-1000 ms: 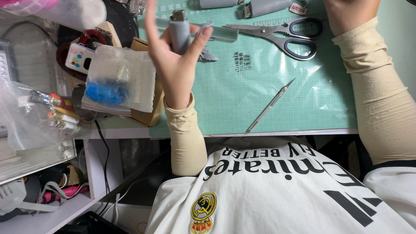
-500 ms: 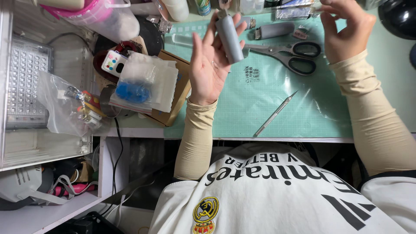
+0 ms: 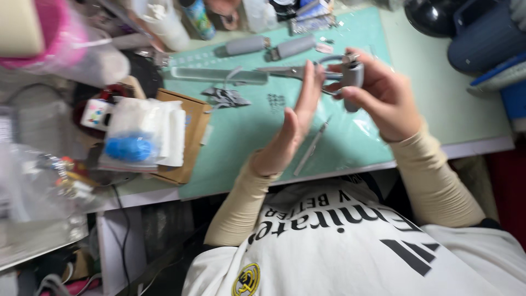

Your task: The person uses a precision craft knife to scrape and clean the internal metal components of a gray disposable lighter. They repeatedly rotate the lighter to access different areas around the nozzle and ignition mechanism, removing debris or residue from the metal parts.

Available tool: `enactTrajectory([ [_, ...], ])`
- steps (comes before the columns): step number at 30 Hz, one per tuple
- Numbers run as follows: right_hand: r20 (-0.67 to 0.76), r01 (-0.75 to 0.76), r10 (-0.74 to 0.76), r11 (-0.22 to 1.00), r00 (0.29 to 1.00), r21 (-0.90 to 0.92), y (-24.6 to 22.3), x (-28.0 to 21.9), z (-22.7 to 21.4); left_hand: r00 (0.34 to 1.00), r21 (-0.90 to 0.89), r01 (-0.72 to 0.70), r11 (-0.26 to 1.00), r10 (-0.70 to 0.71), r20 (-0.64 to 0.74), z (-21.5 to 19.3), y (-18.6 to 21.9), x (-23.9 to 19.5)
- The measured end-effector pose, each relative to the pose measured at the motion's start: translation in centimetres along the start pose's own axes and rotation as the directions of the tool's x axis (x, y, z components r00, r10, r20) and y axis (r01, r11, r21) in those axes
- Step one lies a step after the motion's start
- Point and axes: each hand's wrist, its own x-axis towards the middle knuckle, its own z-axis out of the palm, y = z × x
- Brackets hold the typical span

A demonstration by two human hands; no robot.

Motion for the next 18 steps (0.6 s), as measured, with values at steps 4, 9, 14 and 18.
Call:
enactTrajectory([
  [4, 0.064, 0.089, -0.071, 0.929, 0.995, -0.360, -1.0, -2.1, -7.3, 0.866, 0.342, 0.438, 0.831, -0.289, -0.408, -2.7, 0.6, -1.4],
  [9, 0.200, 0.161, 0.060, 0.398, 0.978, -0.903, -0.7, -4.4, -11.4, 0.949, 0.947, 0.316, 0.054, -0.007, -0.316, -4.5, 0.8, -2.9],
  [14, 0.210, 0.164, 0.111, 0.325, 0.971, -0.931, 0.2, -5.1, -11.5, 0.957, 0.929, 0.222, 0.296, 0.117, -0.266, -4.3, -0.4, -3.5],
  [18, 0.234, 0.176, 0.148, 0.327, 0.961, -0.929, -0.2, -5.0, -10.8, 0.957, 0.922, 0.216, 0.322, 0.116, -0.265, -4.8, -0.8, -4.0],
])
